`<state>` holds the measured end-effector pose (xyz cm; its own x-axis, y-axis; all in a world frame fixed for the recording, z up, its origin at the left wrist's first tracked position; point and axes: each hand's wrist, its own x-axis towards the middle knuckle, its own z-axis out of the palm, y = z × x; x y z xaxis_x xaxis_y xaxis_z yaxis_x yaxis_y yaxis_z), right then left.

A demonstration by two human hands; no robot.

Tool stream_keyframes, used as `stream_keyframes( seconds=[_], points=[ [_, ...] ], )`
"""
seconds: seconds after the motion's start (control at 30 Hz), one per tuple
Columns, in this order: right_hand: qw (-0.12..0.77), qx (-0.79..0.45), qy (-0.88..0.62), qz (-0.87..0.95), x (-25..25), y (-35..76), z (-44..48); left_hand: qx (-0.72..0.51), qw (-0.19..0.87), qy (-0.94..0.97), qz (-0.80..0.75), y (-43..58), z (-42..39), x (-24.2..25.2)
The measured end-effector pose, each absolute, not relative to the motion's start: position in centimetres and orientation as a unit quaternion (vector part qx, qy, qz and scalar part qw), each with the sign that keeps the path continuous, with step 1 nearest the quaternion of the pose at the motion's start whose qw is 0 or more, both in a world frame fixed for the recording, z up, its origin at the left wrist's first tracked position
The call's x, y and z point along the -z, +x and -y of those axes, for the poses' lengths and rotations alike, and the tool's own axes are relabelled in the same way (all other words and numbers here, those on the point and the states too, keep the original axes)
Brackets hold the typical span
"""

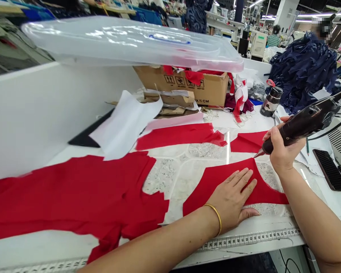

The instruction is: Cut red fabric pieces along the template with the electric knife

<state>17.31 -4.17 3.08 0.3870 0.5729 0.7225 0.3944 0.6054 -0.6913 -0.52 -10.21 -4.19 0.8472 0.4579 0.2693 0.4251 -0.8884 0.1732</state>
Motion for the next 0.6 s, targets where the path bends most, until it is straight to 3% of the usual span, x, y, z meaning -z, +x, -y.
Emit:
stream_keyframes(
  seconds=[0.43, 0.6],
  points=[
    [0.715, -0.080, -0.441, 0.537, -3.0, 17.1, 4.1, -0.121, 0.073, 0.965, -0.222, -0.7, 9.9, 3.1],
    [0.724, -0.066, -0.442, 0.525, -2.9, 17.2, 3.9, -0.157, 0.036, 0.962, -0.220, -0.5, 10.4, 3.0]
  ],
)
